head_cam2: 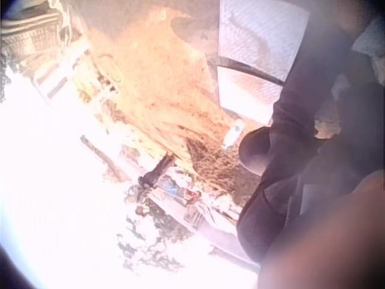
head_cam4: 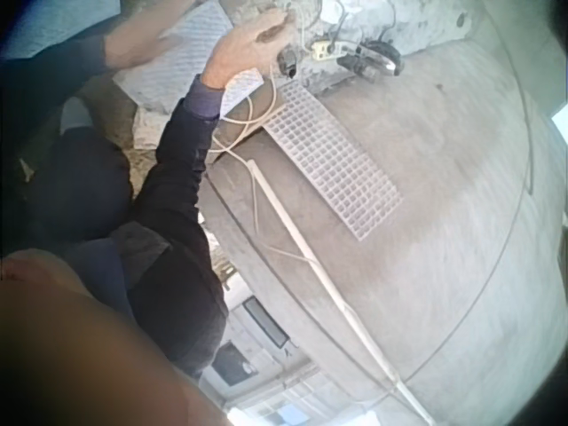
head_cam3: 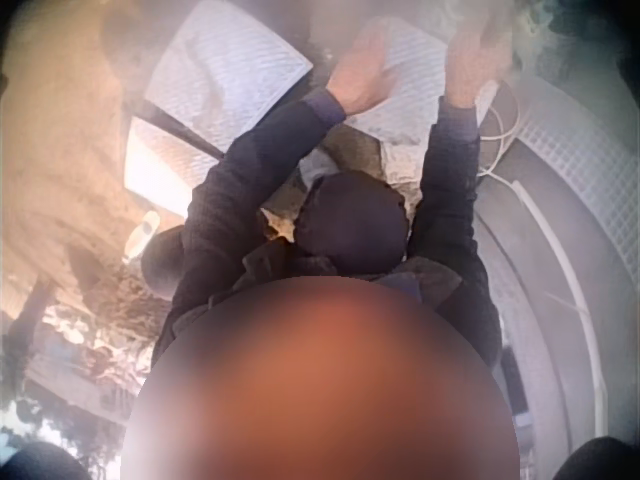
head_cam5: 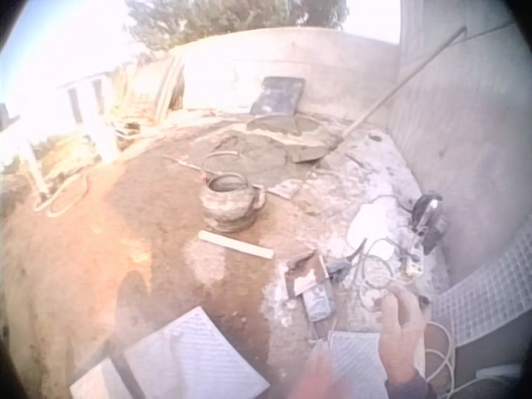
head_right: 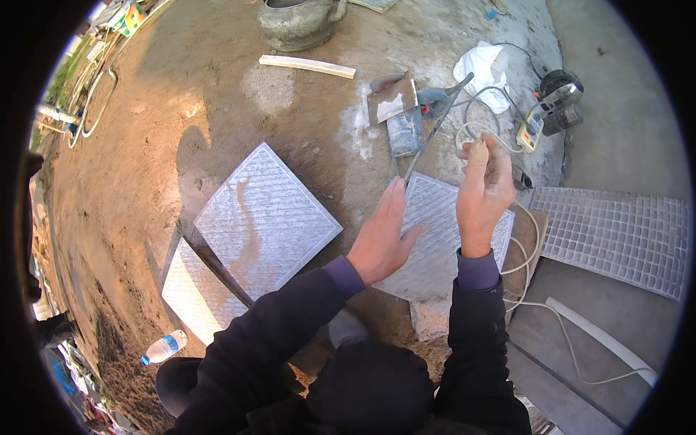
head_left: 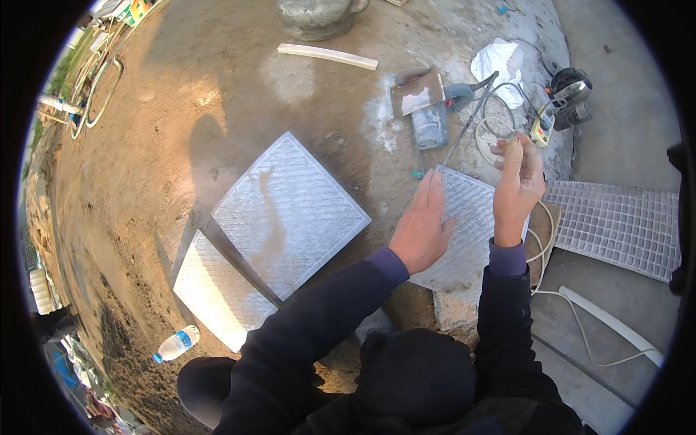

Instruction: The person installs white tiles on a prepared sand base, using a rubber mallet to tap them into place. They cut a tile with an angle grinder while pouring water from a bottle, then place and secure the cut piece.

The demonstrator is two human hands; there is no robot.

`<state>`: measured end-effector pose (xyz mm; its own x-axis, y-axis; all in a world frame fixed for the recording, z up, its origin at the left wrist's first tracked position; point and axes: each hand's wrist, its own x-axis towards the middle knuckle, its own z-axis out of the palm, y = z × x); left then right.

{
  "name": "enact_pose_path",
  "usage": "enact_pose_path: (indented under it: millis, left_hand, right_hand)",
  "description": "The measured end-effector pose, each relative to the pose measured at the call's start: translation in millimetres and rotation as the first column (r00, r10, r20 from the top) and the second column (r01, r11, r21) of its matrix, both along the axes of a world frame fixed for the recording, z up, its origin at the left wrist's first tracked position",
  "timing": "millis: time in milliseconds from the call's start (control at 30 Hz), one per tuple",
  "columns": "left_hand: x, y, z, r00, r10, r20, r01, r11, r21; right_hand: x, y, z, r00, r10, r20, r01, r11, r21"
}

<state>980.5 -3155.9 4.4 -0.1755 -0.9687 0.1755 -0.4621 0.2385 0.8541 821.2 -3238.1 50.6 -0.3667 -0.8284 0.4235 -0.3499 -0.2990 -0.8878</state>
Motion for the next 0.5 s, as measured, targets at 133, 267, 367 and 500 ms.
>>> enact_pose_path:
  millis: [133, 267, 367, 500]
  left_hand:
    - [85, 40, 23, 0.982, -0.154, 0.105, 0.158, 0.987, -0.032]
    - [211, 114, 57, 0.885, -0.277, 0.374, 0.244, 0.961, 0.134]
    - [287, 181, 78, 0.898, -0.132, 0.42, 0.003, 0.955, 0.295]
    - [348, 268, 85, 0.858, 0.182, 0.48, -0.342, 0.9, 0.27]
  right_hand:
    - [55, 28, -3, 0.93, 0.124, -0.347, -0.116, 0.992, 0.044]
    - [86, 29, -19, 0.798, 0.156, -0.582, -0.211, 0.977, -0.026]
    - [102, 7, -22, 0.65, 0.133, -0.748, -0.345, 0.929, -0.134]
    - [88, -93, 0, 0.417, -0.123, -0.901, -0.268, 0.93, -0.251]
